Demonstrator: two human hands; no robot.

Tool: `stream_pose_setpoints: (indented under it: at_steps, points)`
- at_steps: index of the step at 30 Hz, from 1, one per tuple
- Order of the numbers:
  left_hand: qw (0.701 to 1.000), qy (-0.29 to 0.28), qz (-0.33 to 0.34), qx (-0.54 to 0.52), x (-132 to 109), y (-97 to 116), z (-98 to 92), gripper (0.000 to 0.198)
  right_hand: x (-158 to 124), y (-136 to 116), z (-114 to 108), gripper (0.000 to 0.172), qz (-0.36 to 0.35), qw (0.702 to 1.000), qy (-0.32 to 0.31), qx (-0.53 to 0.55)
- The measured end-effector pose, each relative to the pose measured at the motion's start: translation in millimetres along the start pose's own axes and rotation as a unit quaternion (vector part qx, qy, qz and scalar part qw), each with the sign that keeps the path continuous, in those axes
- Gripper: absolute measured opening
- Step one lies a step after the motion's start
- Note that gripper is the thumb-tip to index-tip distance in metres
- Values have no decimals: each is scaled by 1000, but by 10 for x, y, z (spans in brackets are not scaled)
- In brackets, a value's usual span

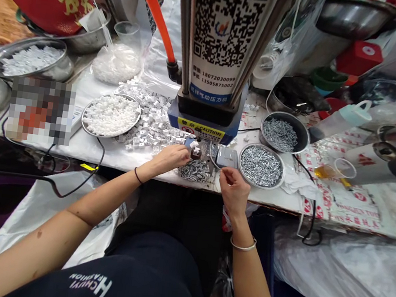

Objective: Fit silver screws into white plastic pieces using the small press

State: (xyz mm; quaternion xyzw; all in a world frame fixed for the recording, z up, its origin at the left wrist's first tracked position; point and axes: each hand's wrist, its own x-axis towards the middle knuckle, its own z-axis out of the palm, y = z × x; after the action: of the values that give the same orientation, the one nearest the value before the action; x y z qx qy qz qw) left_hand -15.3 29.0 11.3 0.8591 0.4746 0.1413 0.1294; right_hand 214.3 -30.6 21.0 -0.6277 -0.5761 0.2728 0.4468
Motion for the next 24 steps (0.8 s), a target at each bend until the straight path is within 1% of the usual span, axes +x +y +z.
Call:
stream_pose_setpoints:
  at_steps: [2,3,4,5,6,8,9,10,11,12,13,15,17,19,20,21,22,23,24]
  points:
    - [993,51,-25,-103,-70,-17,28,17,-54,-79,75,18,10,998,-24,64]
    - [981,66,-46,-179,-102,-12,38,16,-79,-119,131,18,13,995,-33,90]
    - [958,73,-73,-268,-131,4,49,15,-100,-158,196,18,13,993,-39,111]
    - [923,74,-104,-364,-157,32,61,16,-116,-194,268,18,11,991,-41,126]
    - [875,69,-135,-459,-179,69,78,19,-127,-226,342,17,8,990,-41,135]
    - [764,57,-188,-614,-213,160,118,24,-131,-277,478,16,-1,989,-40,143]
    - [716,52,-206,-665,-227,206,139,26,-127,-296,534,15,-5,989,-43,143]
    - [678,52,-218,-700,-239,247,157,27,-121,-312,577,14,-9,989,-48,140]
    - [650,55,-226,-724,-249,281,169,27,-114,-324,608,14,-12,989,-55,134]
    - [631,60,-229,-739,-257,307,175,27,-108,-333,626,14,-16,990,-65,126]
    - [617,65,-230,-749,-264,324,175,27,-103,-340,633,14,-22,990,-74,115]
    - [600,71,-230,-763,-276,339,163,27,-93,-351,623,14,-37,992,-85,85]
    - [586,76,-233,-772,-288,343,151,28,-84,-359,597,13,-63,993,-91,50]
    - [575,87,-239,-778,-307,348,152,33,-76,-368,577,13,-98,988,-114,20]
    - [573,94,-242,-777,-321,348,159,35,-73,-371,574,13,-115,985,-130,8]
    - [579,97,-241,-773,-338,343,167,37,-74,-374,576,13,-129,981,-147,-3]
    - [595,96,-237,-762,-358,328,176,36,-78,-375,585,14,-139,977,-160,-13]
    - [624,94,-230,-741,-382,296,183,34,-86,-373,597,14,-141,976,-163,-21]
    - [667,96,-224,-705,-409,244,184,31,-98,-368,613,14,-136,978,-155,-23]
